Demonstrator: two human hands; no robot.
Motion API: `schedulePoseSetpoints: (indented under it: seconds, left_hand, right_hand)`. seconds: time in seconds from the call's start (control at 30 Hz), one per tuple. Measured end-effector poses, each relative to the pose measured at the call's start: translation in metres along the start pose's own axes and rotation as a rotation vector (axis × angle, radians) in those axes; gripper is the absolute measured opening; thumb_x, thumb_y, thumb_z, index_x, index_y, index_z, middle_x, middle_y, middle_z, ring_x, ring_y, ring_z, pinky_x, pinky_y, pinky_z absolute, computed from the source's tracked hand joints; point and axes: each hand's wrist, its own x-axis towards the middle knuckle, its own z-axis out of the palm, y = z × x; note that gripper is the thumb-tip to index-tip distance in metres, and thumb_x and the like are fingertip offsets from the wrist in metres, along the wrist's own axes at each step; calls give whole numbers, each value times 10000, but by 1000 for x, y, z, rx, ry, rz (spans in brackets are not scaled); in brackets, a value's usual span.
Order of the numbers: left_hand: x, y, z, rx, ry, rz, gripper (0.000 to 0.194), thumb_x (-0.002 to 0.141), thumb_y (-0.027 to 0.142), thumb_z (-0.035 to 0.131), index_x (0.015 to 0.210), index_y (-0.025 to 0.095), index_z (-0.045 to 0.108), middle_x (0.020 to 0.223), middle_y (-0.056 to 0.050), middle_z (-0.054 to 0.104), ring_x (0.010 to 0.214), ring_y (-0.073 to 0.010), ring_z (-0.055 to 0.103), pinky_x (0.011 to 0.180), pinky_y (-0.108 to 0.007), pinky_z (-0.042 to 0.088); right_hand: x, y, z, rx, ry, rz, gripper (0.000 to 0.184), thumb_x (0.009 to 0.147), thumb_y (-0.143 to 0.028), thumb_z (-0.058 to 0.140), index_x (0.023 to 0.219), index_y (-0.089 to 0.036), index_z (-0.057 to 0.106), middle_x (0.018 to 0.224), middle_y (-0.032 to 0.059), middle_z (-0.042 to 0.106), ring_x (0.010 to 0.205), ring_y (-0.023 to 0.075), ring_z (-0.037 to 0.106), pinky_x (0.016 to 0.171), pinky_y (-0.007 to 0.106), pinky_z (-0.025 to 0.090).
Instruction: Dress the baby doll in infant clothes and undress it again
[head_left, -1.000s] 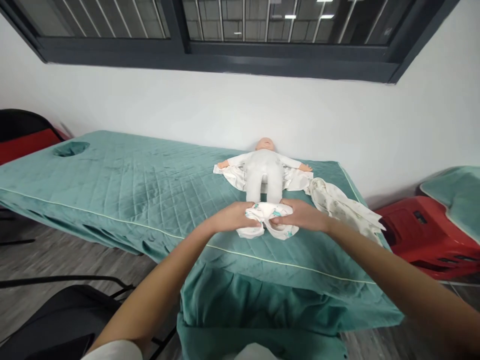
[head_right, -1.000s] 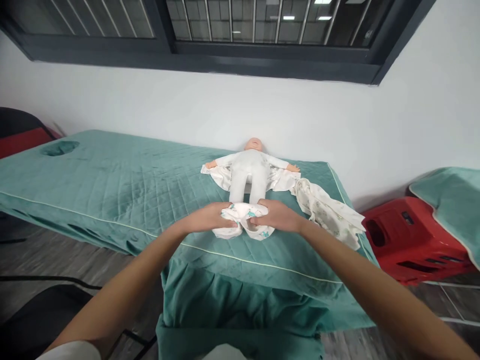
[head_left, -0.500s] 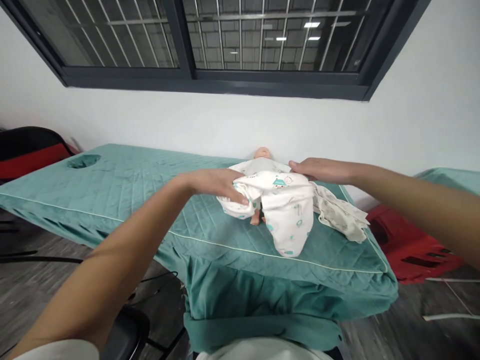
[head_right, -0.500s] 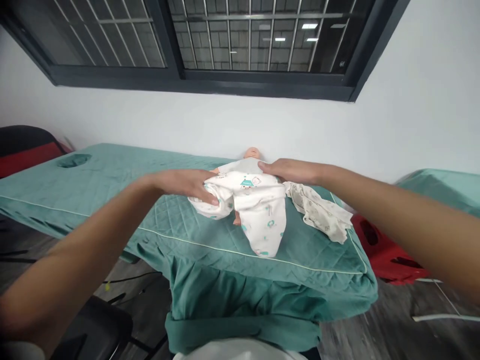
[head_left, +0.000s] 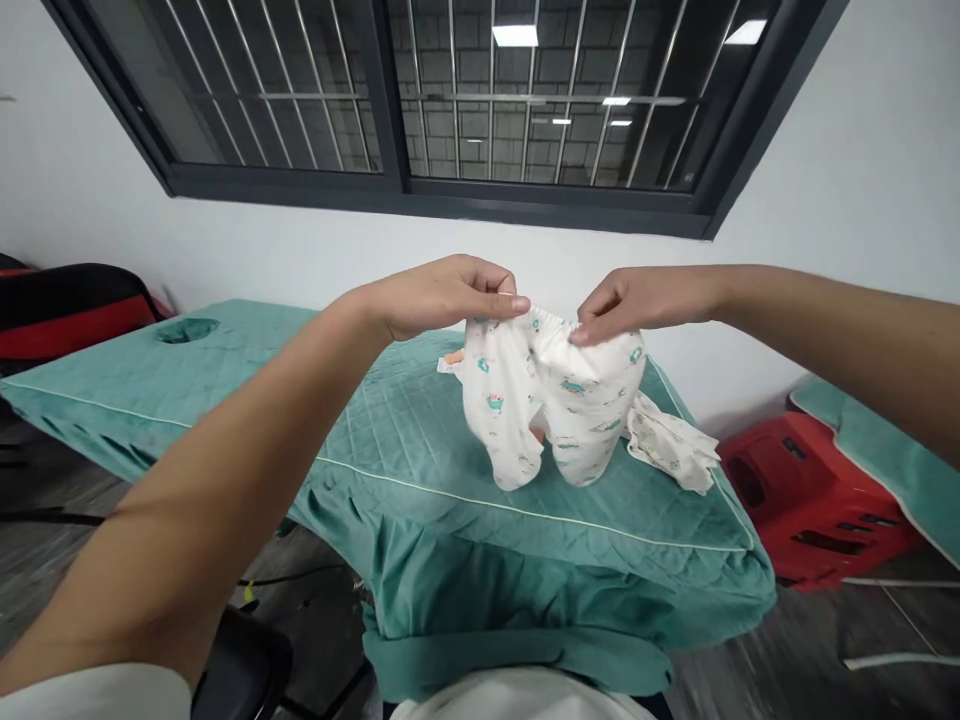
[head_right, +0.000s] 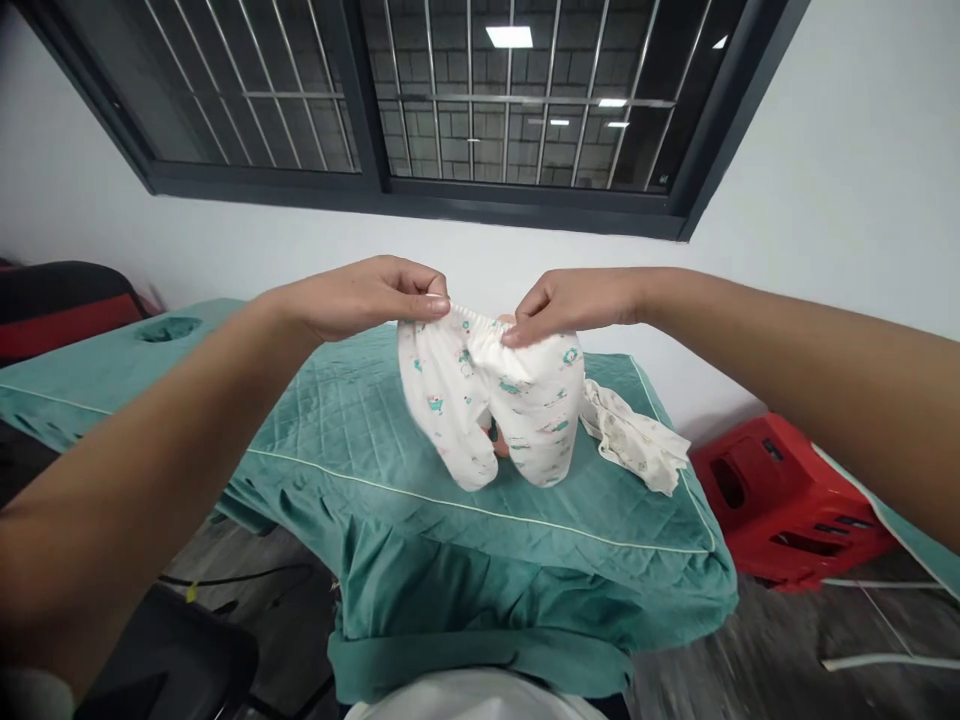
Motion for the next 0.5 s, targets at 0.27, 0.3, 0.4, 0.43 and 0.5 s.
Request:
schedulePoseSetpoints:
  seconds: [0.27, 0.3, 0.4, 0.43, 0.5]
  left_hand:
    - [-2, -29, -1, -166, 311, 52, 206, 822, 262, 699, 703, 115, 616, 858, -75, 635, 930, -226, 659, 757, -355, 532]
    - [-3, -32, -2, -175, 308, 52, 210, 825, 268, 689, 700, 114, 616, 876, -74, 637, 931, -220, 658, 756, -348, 527]
    - [-3, -42, -3, -155, 245, 33, 239, 816, 324, 691, 702, 127, 615, 900, -63, 646, 899, -193, 648, 754, -331, 511]
    - [-3, -45, -3, -142, 227, 25, 257, 815, 351, 693, 704, 135, 610, 891, -59, 648, 877, -181, 641, 752, -325, 506]
    - [-1, -51, -2, -128, 219, 7, 290, 819, 400, 691, 711, 146, 598, 858, -53, 649, 834, -161, 623, 747, -316, 498]
  right_hand:
    - [-7, 15, -25, -31, 26, 47, 459, 871, -540, 564, 629, -174, 700, 1053, -9, 726, 1042, 188, 688, 805, 362, 551]
    - [-7, 20, -26, -39, 37, 50, 444, 865, -537, 581, 634, -179, 706, 1064, -8, 729, 1061, 199, 683, 813, 367, 554]
    - [-7, 30, -22, -85, -59, 72, 347, 798, -499, 690, 662, -182, 725, 1035, -2, 746, 1051, 212, 685, 836, 375, 566]
    - [-7, 31, -20, -102, -76, 72, 327, 773, -491, 717, 668, -181, 727, 1010, -4, 750, 1023, 208, 691, 832, 375, 569]
    - [-7, 31, -11, -115, 62, 30, 322, 722, -493, 761, 654, -181, 721, 915, -7, 755, 918, 197, 709, 786, 378, 575]
